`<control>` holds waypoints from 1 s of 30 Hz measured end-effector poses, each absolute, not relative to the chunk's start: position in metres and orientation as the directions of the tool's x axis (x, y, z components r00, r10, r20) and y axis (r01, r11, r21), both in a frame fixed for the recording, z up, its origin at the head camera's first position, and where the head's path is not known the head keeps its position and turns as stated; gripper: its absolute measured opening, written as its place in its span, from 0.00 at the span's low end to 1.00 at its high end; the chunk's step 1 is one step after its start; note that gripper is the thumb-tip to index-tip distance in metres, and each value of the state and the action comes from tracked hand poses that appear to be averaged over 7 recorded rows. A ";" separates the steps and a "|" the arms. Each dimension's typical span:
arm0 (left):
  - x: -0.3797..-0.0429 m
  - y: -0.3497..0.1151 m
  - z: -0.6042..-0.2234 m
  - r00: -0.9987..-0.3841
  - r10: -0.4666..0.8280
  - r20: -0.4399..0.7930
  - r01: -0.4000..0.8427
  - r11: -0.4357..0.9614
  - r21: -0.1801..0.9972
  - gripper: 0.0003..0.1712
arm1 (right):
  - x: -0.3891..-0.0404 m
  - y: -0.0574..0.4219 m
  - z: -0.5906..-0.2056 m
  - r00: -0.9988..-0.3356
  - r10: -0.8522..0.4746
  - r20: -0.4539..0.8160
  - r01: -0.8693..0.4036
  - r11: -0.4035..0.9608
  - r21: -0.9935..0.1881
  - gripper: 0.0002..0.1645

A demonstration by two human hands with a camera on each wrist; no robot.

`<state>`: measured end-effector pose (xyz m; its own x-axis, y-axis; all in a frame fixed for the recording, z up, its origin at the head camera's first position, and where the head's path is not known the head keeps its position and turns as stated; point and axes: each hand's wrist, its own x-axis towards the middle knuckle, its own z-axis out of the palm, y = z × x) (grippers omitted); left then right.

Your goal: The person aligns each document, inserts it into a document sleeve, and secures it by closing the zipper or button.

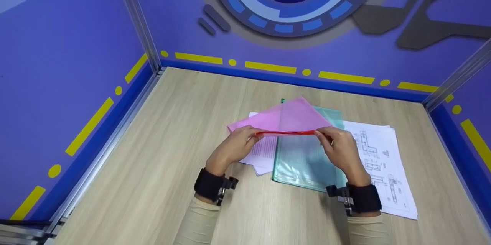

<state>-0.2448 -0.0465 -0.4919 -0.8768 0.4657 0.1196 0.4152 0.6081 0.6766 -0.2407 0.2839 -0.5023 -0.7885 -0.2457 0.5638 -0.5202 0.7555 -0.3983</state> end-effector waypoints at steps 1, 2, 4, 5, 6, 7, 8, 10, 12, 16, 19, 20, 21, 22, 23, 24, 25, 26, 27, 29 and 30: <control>-0.245 -0.047 -0.492 -0.878 0.463 0.118 0.412 0.608 0.678 0.19 | -0.241 0.284 -0.502 -0.790 -0.242 0.564 -0.518 0.756 -0.401 0.07; -0.245 -0.047 -0.492 -0.879 0.462 0.119 0.411 0.608 0.680 0.19 | -0.241 0.285 -0.502 -0.791 -0.239 0.563 -0.515 0.757 -0.402 0.07; -0.245 -0.048 -0.493 -0.880 0.458 0.123 0.411 0.606 0.681 0.20 | -0.241 0.286 -0.502 -0.795 -0.235 0.559 -0.509 0.760 -0.405 0.07; -0.245 -0.048 -0.493 -0.880 0.457 0.126 0.413 0.608 0.678 0.20 | -0.241 0.286 -0.502 -0.798 -0.233 0.556 -0.505 0.762 -0.406 0.07; -0.245 -0.048 -0.493 -0.880 0.457 0.129 0.415 0.608 0.677 0.20 | -0.241 0.286 -0.502 -0.802 -0.232 0.551 -0.501 0.764 -0.406 0.07; -0.246 -0.049 -0.493 -0.879 0.458 0.132 0.418 0.608 0.675 0.20 | -0.241 0.286 -0.501 -0.805 -0.232 0.546 -0.497 0.766 -0.407 0.07; -0.246 -0.049 -0.493 -0.879 0.459 0.132 0.419 0.608 0.675 0.20 | -0.241 0.287 -0.502 -0.805 -0.232 0.546 -0.497 0.766 -0.408 0.07; -0.246 -0.049 -0.493 -0.876 0.461 0.140 0.425 0.603 0.675 0.19 | -0.241 0.287 -0.501 -0.805 -0.228 0.548 -0.495 0.766 -0.410 0.07; -0.246 -0.050 -0.493 -0.875 0.460 0.149 0.429 0.595 0.680 0.19 | -0.242 0.288 -0.502 -0.802 -0.222 0.554 -0.496 0.765 -0.411 0.07; -0.246 -0.050 -0.492 -0.875 0.458 0.158 0.429 0.580 0.692 0.18 | -0.243 0.289 -0.502 -0.802 -0.212 0.559 -0.492 0.765 -0.415 0.06; -0.246 -0.051 -0.492 -0.876 0.458 0.152 0.422 0.575 0.700 0.19 | -0.243 0.290 -0.501 -0.808 -0.209 0.551 -0.483 0.771 -0.416 0.06; -0.246 -0.051 -0.493 -0.875 0.460 0.150 0.421 0.573 0.703 0.19 | -0.243 0.290 -0.501 -0.811 -0.207 0.547 -0.479 0.773 -0.417 0.06; -0.246 -0.051 -0.492 -0.875 0.460 0.150 0.421 0.571 0.705 0.20 | -0.243 0.290 -0.501 -0.814 -0.206 0.544 -0.475 0.775 -0.418 0.06; -0.246 -0.051 -0.492 -0.876 0.461 0.146 0.417 0.569 0.709 0.20 | -0.243 0.290 -0.501 -0.815 -0.205 0.542 -0.473 0.776 -0.418 0.06; -0.246 -0.051 -0.493 -0.876 0.461 0.142 0.414 0.568 0.711 0.20 | -0.243 0.290 -0.501 -0.816 -0.204 0.541 -0.471 0.777 -0.417 0.06; -0.246 -0.052 -0.493 -0.876 0.461 0.139 0.411 0.566 0.714 0.20 | -0.243 0.290 -0.501 -0.817 -0.202 0.540 -0.468 0.778 -0.419 0.06; -0.246 -0.052 -0.493 -0.877 0.462 0.137 0.408 0.563 0.718 0.20 | -0.243 0.290 -0.501 -0.818 -0.200 0.539 -0.467 0.778 -0.420 0.06; -0.246 -0.052 -0.493 -0.877 0.461 0.135 0.407 0.564 0.719 0.20 | -0.243 0.290 -0.501 -0.819 -0.199 0.538 -0.466 0.778 -0.422 0.06; -0.246 -0.053 -0.493 -0.878 0.460 0.131 0.403 0.567 0.719 0.20 | -0.243 0.290 -0.501 -0.820 -0.198 0.537 -0.465 0.778 -0.423 0.06; -0.246 -0.053 -0.493 -0.881 0.458 0.124 0.397 0.570 0.719 0.20 | -0.243 0.291 -0.501 -0.821 -0.195 0.536 -0.463 0.777 -0.427 0.07; -0.246 -0.054 -0.493 -0.881 0.457 0.122 0.396 0.571 0.719 0.20 | -0.243 0.291 -0.501 -0.822 -0.195 0.536 -0.463 0.776 -0.428 0.07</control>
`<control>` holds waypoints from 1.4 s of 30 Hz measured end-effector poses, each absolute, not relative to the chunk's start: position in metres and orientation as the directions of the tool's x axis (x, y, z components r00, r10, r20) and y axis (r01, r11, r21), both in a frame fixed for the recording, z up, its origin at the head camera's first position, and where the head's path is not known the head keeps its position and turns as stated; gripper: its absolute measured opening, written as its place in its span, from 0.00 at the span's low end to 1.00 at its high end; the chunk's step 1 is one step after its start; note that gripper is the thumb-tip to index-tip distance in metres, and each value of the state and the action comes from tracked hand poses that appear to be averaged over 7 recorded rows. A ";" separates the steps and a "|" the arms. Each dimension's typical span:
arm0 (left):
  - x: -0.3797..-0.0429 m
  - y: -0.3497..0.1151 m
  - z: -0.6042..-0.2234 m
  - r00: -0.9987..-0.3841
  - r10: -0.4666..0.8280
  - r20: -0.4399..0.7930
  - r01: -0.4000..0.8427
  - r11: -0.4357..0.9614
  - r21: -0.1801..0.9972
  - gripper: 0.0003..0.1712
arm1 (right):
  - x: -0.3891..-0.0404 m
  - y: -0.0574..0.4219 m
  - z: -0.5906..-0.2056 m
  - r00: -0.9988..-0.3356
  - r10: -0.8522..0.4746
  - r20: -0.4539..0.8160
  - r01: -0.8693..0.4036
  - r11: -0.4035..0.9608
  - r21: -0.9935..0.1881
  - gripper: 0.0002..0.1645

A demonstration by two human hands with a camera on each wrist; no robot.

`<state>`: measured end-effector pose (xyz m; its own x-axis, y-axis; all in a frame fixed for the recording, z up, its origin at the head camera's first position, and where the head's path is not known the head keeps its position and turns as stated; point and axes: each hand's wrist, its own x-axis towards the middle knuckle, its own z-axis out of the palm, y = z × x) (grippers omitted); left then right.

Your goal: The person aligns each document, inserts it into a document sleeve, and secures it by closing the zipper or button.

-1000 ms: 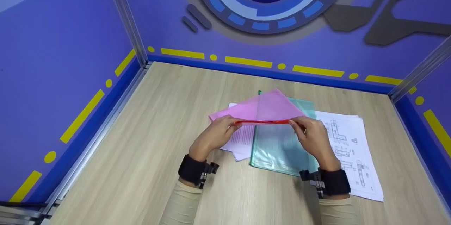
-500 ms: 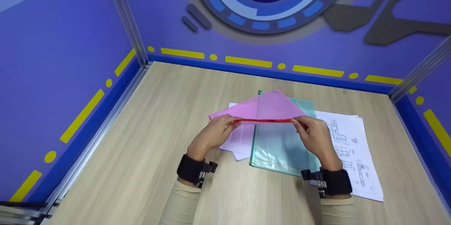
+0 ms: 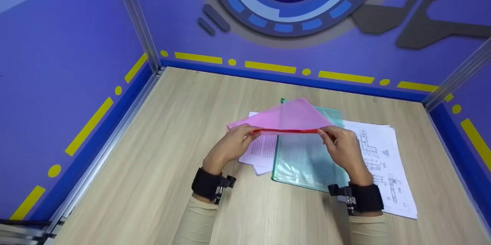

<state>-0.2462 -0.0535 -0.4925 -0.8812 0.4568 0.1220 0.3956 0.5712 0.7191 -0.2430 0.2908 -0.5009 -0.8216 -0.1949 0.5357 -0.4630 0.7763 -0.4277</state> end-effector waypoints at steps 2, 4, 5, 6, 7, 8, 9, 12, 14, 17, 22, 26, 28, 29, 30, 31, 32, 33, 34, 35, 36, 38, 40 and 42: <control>-0.246 -0.054 -0.492 -0.883 0.454 0.120 0.393 0.575 0.718 0.20 | -0.243 0.291 -0.501 -0.821 -0.195 0.536 -0.464 0.776 -0.428 0.07; -0.246 -0.054 -0.492 -0.885 0.451 0.116 0.389 0.579 0.717 0.20 | -0.243 0.291 -0.501 -0.821 -0.196 0.536 -0.465 0.775 -0.428 0.07; -0.246 -0.054 -0.492 -0.885 0.450 0.118 0.390 0.579 0.716 0.20 | -0.243 0.291 -0.501 -0.822 -0.195 0.536 -0.464 0.775 -0.429 0.07; -0.246 -0.054 -0.491 -0.886 0.449 0.119 0.390 0.581 0.714 0.20 | -0.243 0.291 -0.501 -0.822 -0.194 0.535 -0.463 0.775 -0.430 0.07; -0.246 -0.054 -0.492 -0.886 0.448 0.123 0.393 0.582 0.712 0.20 | -0.243 0.291 -0.501 -0.822 -0.194 0.535 -0.463 0.774 -0.431 0.07; -0.246 -0.054 -0.492 -0.886 0.446 0.126 0.395 0.584 0.709 0.20 | -0.243 0.291 -0.501 -0.822 -0.194 0.536 -0.464 0.774 -0.430 0.07; -0.246 -0.055 -0.492 -0.885 0.446 0.132 0.401 0.586 0.704 0.19 | -0.242 0.291 -0.501 -0.820 -0.195 0.539 -0.466 0.774 -0.429 0.07; -0.247 -0.056 -0.492 -0.884 0.443 0.147 0.410 0.586 0.699 0.19 | -0.242 0.292 -0.502 -0.811 -0.197 0.550 -0.474 0.772 -0.423 0.07; -0.247 -0.057 -0.492 -0.884 0.442 0.156 0.415 0.584 0.698 0.18 | -0.242 0.292 -0.502 -0.807 -0.199 0.556 -0.480 0.769 -0.421 0.07; -0.248 -0.058 -0.493 -0.883 0.441 0.160 0.415 0.576 0.704 0.18 | -0.242 0.292 -0.502 -0.809 -0.198 0.554 -0.480 0.765 -0.428 0.07; -0.248 -0.060 -0.493 -0.880 0.445 0.165 0.420 0.566 0.709 0.19 | -0.242 0.293 -0.503 -0.816 -0.194 0.545 -0.474 0.763 -0.438 0.07; -0.249 -0.062 -0.493 -0.881 0.442 0.167 0.421 0.573 0.703 0.18 | -0.242 0.295 -0.502 -0.820 -0.181 0.543 -0.464 0.767 -0.444 0.07; -0.249 -0.063 -0.493 -0.883 0.440 0.164 0.418 0.580 0.699 0.18 | -0.242 0.295 -0.501 -0.819 -0.183 0.544 -0.466 0.766 -0.443 0.07; -0.249 -0.064 -0.493 -0.884 0.439 0.158 0.415 0.583 0.699 0.18 | -0.242 0.295 -0.500 -0.817 -0.187 0.546 -0.471 0.764 -0.442 0.07; -0.249 -0.065 -0.494 -0.885 0.439 0.155 0.413 0.585 0.698 0.19 | -0.242 0.295 -0.500 -0.814 -0.192 0.548 -0.477 0.760 -0.442 0.07; -0.248 -0.065 -0.494 -0.886 0.438 0.151 0.410 0.589 0.696 0.19 | -0.242 0.295 -0.500 -0.812 -0.196 0.550 -0.482 0.756 -0.442 0.07; -0.248 -0.066 -0.493 -0.888 0.437 0.146 0.406 0.592 0.696 0.19 | -0.241 0.295 -0.499 -0.809 -0.197 0.553 -0.486 0.754 -0.442 0.07; -0.248 -0.066 -0.492 -0.889 0.436 0.143 0.404 0.596 0.694 0.19 | -0.241 0.295 -0.499 -0.804 -0.199 0.560 -0.493 0.750 -0.440 0.07; -0.248 -0.066 -0.491 -0.888 0.436 0.146 0.407 0.598 0.690 0.19 | -0.241 0.295 -0.499 -0.802 -0.197 0.563 -0.494 0.748 -0.443 0.07; -0.248 -0.066 -0.490 -0.888 0.434 0.151 0.410 0.601 0.686 0.19 | -0.241 0.295 -0.498 -0.800 -0.193 0.567 -0.496 0.746 -0.445 0.07; -0.248 -0.066 -0.489 -0.889 0.431 0.153 0.411 0.606 0.681 0.19 | -0.241 0.295 -0.498 -0.795 -0.193 0.575 -0.501 0.744 -0.443 0.07; -0.248 -0.067 -0.487 -0.889 0.424 0.169 0.421 0.616 0.666 0.18 | -0.241 0.294 -0.497 -0.783 -0.193 0.591 -0.511 0.741 -0.436 0.07; -0.247 -0.067 -0.485 -0.892 0.416 0.179 0.424 0.628 0.652 0.18 | -0.240 0.294 -0.495 -0.770 -0.194 0.608 -0.520 0.744 -0.420 0.07; -0.246 -0.067 -0.484 -0.895 0.411 0.172 0.418 0.638 0.647 0.18 | -0.239 0.293 -0.494 -0.753 -0.194 0.629 -0.524 0.755 -0.394 0.07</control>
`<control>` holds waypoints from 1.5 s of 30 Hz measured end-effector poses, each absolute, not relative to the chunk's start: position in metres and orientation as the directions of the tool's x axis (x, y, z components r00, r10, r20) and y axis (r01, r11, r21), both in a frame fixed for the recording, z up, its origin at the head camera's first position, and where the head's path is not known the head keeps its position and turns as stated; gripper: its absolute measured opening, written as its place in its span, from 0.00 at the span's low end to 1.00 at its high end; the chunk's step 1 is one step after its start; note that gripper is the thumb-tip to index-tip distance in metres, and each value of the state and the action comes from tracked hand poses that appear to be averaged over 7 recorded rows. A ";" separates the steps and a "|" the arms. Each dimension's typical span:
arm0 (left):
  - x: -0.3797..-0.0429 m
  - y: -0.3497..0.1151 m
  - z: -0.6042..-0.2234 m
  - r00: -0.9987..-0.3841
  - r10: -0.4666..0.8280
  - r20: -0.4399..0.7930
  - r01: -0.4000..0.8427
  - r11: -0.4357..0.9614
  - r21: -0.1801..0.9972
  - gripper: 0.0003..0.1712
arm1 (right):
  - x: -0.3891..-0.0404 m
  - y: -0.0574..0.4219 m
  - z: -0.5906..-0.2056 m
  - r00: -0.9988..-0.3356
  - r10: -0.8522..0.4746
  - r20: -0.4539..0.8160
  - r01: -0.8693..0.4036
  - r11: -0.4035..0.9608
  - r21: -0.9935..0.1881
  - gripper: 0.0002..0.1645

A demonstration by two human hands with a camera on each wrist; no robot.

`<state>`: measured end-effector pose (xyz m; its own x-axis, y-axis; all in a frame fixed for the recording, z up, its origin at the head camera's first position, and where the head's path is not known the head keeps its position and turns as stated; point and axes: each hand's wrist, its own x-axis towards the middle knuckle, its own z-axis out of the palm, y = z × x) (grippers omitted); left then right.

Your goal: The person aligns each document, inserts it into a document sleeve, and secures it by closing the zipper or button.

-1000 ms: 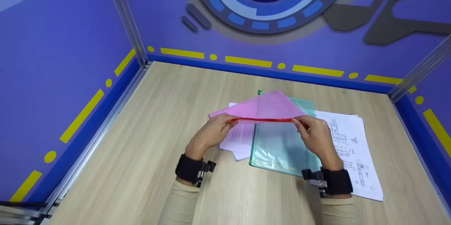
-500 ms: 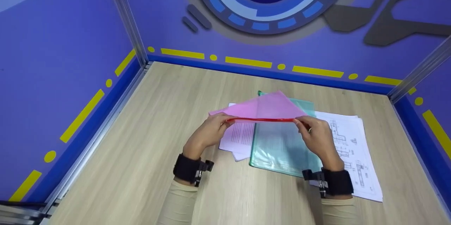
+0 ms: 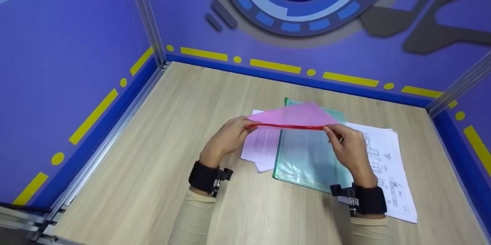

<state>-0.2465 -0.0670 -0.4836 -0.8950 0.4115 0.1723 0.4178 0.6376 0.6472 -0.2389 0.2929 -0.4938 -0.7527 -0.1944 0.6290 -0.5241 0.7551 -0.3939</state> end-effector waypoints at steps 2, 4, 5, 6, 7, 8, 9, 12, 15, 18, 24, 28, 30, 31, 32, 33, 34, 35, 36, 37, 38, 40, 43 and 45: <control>-0.247 -0.066 -0.482 -0.896 0.410 0.170 0.415 0.637 0.650 0.18 | -0.238 0.293 -0.491 -0.746 -0.181 0.641 -0.509 0.776 -0.374 0.08; -0.247 -0.064 -0.480 -0.898 0.408 0.163 0.407 0.632 0.659 0.18 | -0.236 0.293 -0.488 -0.751 -0.159 0.641 -0.480 0.798 -0.364 0.08; -0.247 -0.064 -0.479 -0.900 0.405 0.163 0.404 0.631 0.662 0.18 | -0.236 0.293 -0.487 -0.757 -0.149 0.636 -0.467 0.804 -0.368 0.08; -0.247 -0.064 -0.478 -0.904 0.398 0.159 0.395 0.632 0.666 0.17 | -0.236 0.292 -0.486 -0.765 -0.141 0.629 -0.454 0.810 -0.370 0.09; -0.247 -0.064 -0.477 -0.909 0.387 0.157 0.386 0.637 0.667 0.17 | -0.235 0.291 -0.484 -0.770 -0.136 0.623 -0.446 0.813 -0.373 0.10; -0.247 -0.065 -0.476 -0.914 0.377 0.153 0.376 0.640 0.670 0.17 | -0.235 0.291 -0.483 -0.775 -0.132 0.618 -0.440 0.815 -0.377 0.11; -0.247 -0.065 -0.475 -0.917 0.368 0.154 0.371 0.648 0.665 0.17 | -0.235 0.290 -0.483 -0.777 -0.131 0.616 -0.439 0.813 -0.382 0.11; -0.245 -0.067 -0.473 -0.923 0.353 0.153 0.364 0.673 0.644 0.17 | -0.235 0.287 -0.481 -0.774 -0.132 0.619 -0.446 0.807 -0.386 0.12; -0.242 -0.068 -0.473 -0.923 0.352 0.154 0.366 0.681 0.634 0.16 | -0.233 0.284 -0.480 -0.771 -0.130 0.623 -0.453 0.800 -0.394 0.12; -0.238 -0.065 -0.477 -0.929 0.346 0.128 0.341 0.671 0.658 0.16 | -0.229 0.286 -0.480 -0.782 -0.130 0.609 -0.448 0.797 -0.405 0.12; -0.233 -0.062 -0.481 -0.938 0.335 0.089 0.298 0.652 0.697 0.15 | -0.224 0.289 -0.479 -0.784 -0.131 0.607 -0.461 0.777 -0.428 0.12; -0.238 -0.060 -0.471 -0.936 0.337 0.106 0.314 0.659 0.683 0.15 | -0.229 0.288 -0.471 -0.735 -0.161 0.658 -0.518 0.760 -0.392 0.10; -0.241 -0.056 -0.463 -0.929 0.352 0.115 0.335 0.669 0.663 0.17 | -0.231 0.290 -0.462 -0.711 -0.180 0.680 -0.542 0.756 -0.367 0.09; -0.242 -0.056 -0.459 -0.925 0.361 0.118 0.346 0.674 0.652 0.18 | -0.232 0.290 -0.459 -0.700 -0.183 0.691 -0.550 0.754 -0.358 0.09; -0.243 -0.055 -0.456 -0.920 0.372 0.122 0.359 0.678 0.641 0.20 | -0.232 0.291 -0.456 -0.693 -0.183 0.697 -0.554 0.754 -0.353 0.08; -0.243 -0.054 -0.452 -0.915 0.382 0.132 0.375 0.680 0.630 0.21 | -0.233 0.291 -0.453 -0.688 -0.182 0.702 -0.557 0.754 -0.350 0.08; -0.244 -0.053 -0.449 -0.914 0.384 0.132 0.377 0.682 0.627 0.23 | -0.234 0.292 -0.450 -0.691 -0.178 0.701 -0.552 0.756 -0.352 0.09; -0.244 -0.052 -0.446 -0.910 0.391 0.137 0.386 0.681 0.622 0.25 | -0.235 0.292 -0.448 -0.690 -0.171 0.703 -0.550 0.756 -0.355 0.09; -0.244 -0.051 -0.443 -0.907 0.396 0.145 0.395 0.676 0.622 0.25 | -0.236 0.291 -0.446 -0.686 -0.162 0.709 -0.545 0.760 -0.354 0.09; -0.244 -0.051 -0.441 -0.903 0.400 0.155 0.404 0.672 0.621 0.25 | -0.237 0.291 -0.444 -0.686 -0.153 0.711 -0.538 0.765 -0.355 0.10; -0.244 -0.050 -0.440 -0.900 0.404 0.165 0.415 0.672 0.614 0.23 | -0.238 0.290 -0.443 -0.683 -0.147 0.715 -0.535 0.768 -0.353 0.10; -0.242 -0.050 -0.440 -0.893 0.414 0.177 0.433 0.679 0.592 0.20 | -0.238 0.288 -0.441 -0.677 -0.140 0.723 -0.530 0.774 -0.346 0.10; -0.235 -0.052 -0.442 -0.898 0.407 0.165 0.427 0.720 0.546 0.15 | -0.236 0.285 -0.440 -0.685 -0.167 0.709 -0.530 0.783 -0.328 0.11; -0.229 -0.052 -0.442 -0.913 0.381 0.147 0.398 0.752 0.525 0.15 | -0.233 0.283 -0.438 -0.706 -0.207 0.678 -0.534 0.783 -0.317 0.10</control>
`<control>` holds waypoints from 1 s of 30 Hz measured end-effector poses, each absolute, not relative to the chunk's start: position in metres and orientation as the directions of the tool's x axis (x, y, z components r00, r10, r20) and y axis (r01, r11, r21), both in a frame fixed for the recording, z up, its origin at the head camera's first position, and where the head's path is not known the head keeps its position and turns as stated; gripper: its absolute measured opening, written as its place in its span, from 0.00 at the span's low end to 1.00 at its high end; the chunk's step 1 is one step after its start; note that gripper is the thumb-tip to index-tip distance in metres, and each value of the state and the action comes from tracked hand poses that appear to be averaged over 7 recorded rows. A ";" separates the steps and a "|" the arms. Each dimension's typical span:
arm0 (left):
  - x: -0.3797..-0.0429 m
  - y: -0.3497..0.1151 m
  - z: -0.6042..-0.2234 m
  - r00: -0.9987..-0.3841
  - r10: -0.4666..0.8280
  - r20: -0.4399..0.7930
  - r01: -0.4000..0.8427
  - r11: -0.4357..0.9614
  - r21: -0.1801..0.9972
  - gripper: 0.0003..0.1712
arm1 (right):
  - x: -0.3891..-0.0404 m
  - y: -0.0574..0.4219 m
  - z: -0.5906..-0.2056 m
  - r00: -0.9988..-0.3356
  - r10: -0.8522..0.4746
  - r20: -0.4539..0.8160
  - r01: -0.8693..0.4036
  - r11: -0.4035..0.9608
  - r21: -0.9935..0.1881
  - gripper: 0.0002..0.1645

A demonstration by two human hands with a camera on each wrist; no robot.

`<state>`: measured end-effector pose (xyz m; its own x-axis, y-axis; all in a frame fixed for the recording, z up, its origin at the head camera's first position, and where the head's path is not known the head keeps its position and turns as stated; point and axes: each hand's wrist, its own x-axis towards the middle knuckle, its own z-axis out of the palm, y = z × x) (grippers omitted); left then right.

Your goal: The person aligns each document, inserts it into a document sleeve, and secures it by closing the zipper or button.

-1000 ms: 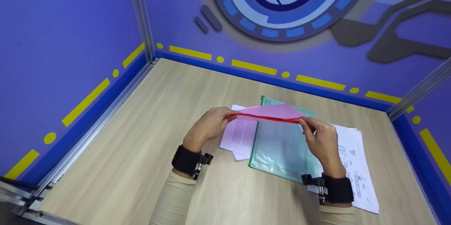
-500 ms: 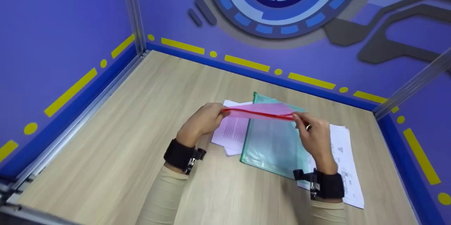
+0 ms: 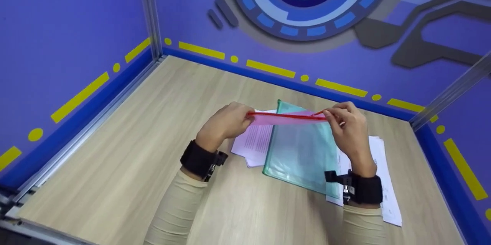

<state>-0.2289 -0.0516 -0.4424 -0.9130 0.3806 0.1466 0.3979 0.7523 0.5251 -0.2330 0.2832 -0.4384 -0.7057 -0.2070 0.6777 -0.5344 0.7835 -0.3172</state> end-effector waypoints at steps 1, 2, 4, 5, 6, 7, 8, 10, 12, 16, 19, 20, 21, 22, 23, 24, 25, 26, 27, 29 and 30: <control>-0.227 -0.050 -0.441 -0.920 0.368 0.135 0.382 0.765 0.518 0.15 | -0.231 0.283 -0.435 -0.719 -0.228 0.656 -0.536 0.783 -0.315 0.10; -0.224 -0.049 -0.438 -0.928 0.353 0.120 0.362 0.777 0.515 0.15 | -0.229 0.283 -0.432 -0.732 -0.249 0.634 -0.538 0.782 -0.314 0.10; -0.219 -0.044 -0.433 -0.939 0.332 0.094 0.332 0.796 0.507 0.16 | -0.225 0.282 -0.424 -0.753 -0.289 0.591 -0.544 0.778 -0.313 0.09; -0.216 -0.042 -0.431 -0.942 0.324 0.088 0.323 0.804 0.498 0.16 | -0.223 0.282 -0.420 -0.759 -0.304 0.576 -0.547 0.777 -0.311 0.09; -0.213 -0.040 -0.428 -0.944 0.319 0.086 0.320 0.815 0.484 0.17 | -0.221 0.281 -0.417 -0.762 -0.317 0.564 -0.551 0.776 -0.308 0.09; -0.210 -0.037 -0.426 -0.945 0.315 0.087 0.318 0.825 0.467 0.17 | -0.220 0.281 -0.413 -0.762 -0.328 0.558 -0.555 0.776 -0.300 0.09; -0.207 -0.034 -0.424 -0.946 0.311 0.093 0.318 0.835 0.448 0.18 | -0.219 0.281 -0.410 -0.759 -0.336 0.558 -0.558 0.777 -0.292 0.10; -0.203 -0.029 -0.421 -0.944 0.309 0.120 0.330 0.850 0.410 0.19 | -0.219 0.281 -0.405 -0.750 -0.341 0.566 -0.563 0.779 -0.276 0.09; -0.200 -0.026 -0.420 -0.939 0.306 0.156 0.343 0.865 0.367 0.18 | -0.217 0.282 -0.403 -0.737 -0.347 0.580 -0.572 0.777 -0.264 0.09; -0.196 -0.023 -0.423 -0.928 0.320 0.189 0.366 0.876 0.315 0.14 | -0.207 0.282 -0.404 -0.724 -0.359 0.589 -0.582 0.776 -0.243 0.08; -0.194 -0.024 -0.425 -0.923 0.335 0.191 0.380 0.876 0.298 0.14 | -0.198 0.280 -0.402 -0.727 -0.360 0.585 -0.574 0.786 -0.230 0.07; -0.194 -0.025 -0.425 -0.921 0.338 0.191 0.383 0.875 0.296 0.14 | -0.196 0.279 -0.400 -0.729 -0.357 0.584 -0.570 0.789 -0.228 0.07; -0.194 -0.026 -0.424 -0.921 0.339 0.193 0.383 0.876 0.293 0.14 | -0.194 0.279 -0.398 -0.731 -0.355 0.583 -0.565 0.793 -0.226 0.07; -0.193 -0.027 -0.423 -0.920 0.338 0.199 0.385 0.876 0.292 0.14 | -0.192 0.278 -0.396 -0.732 -0.354 0.582 -0.562 0.796 -0.222 0.07; -0.192 -0.028 -0.421 -0.919 0.337 0.204 0.385 0.876 0.291 0.14 | -0.191 0.277 -0.394 -0.733 -0.356 0.580 -0.560 0.799 -0.218 0.07; -0.190 -0.029 -0.419 -0.919 0.336 0.204 0.385 0.875 0.294 0.14 | -0.189 0.277 -0.393 -0.735 -0.356 0.577 -0.557 0.802 -0.215 0.07; -0.188 -0.030 -0.418 -0.918 0.336 0.209 0.387 0.873 0.296 0.14 | -0.187 0.276 -0.391 -0.737 -0.356 0.575 -0.553 0.806 -0.210 0.07; -0.186 -0.031 -0.416 -0.918 0.337 0.209 0.388 0.872 0.299 0.14 | -0.185 0.276 -0.389 -0.739 -0.355 0.573 -0.549 0.809 -0.207 0.07; -0.184 -0.032 -0.414 -0.918 0.339 0.208 0.389 0.870 0.302 0.14 | -0.183 0.276 -0.388 -0.742 -0.355 0.569 -0.546 0.812 -0.205 0.06; -0.181 -0.033 -0.412 -0.916 0.342 0.212 0.394 0.867 0.305 0.13 | -0.180 0.276 -0.384 -0.747 -0.355 0.562 -0.542 0.815 -0.205 0.06; -0.180 -0.034 -0.411 -0.914 0.343 0.218 0.398 0.864 0.307 0.13 | -0.179 0.276 -0.383 -0.748 -0.354 0.561 -0.540 0.817 -0.205 0.06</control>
<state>-0.1797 -0.0339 -0.4112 -0.9137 0.3428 0.2182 0.3977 0.8645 0.3073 -0.1788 0.2756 -0.3827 -0.7485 -0.3542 0.5607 -0.5397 0.8167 -0.2045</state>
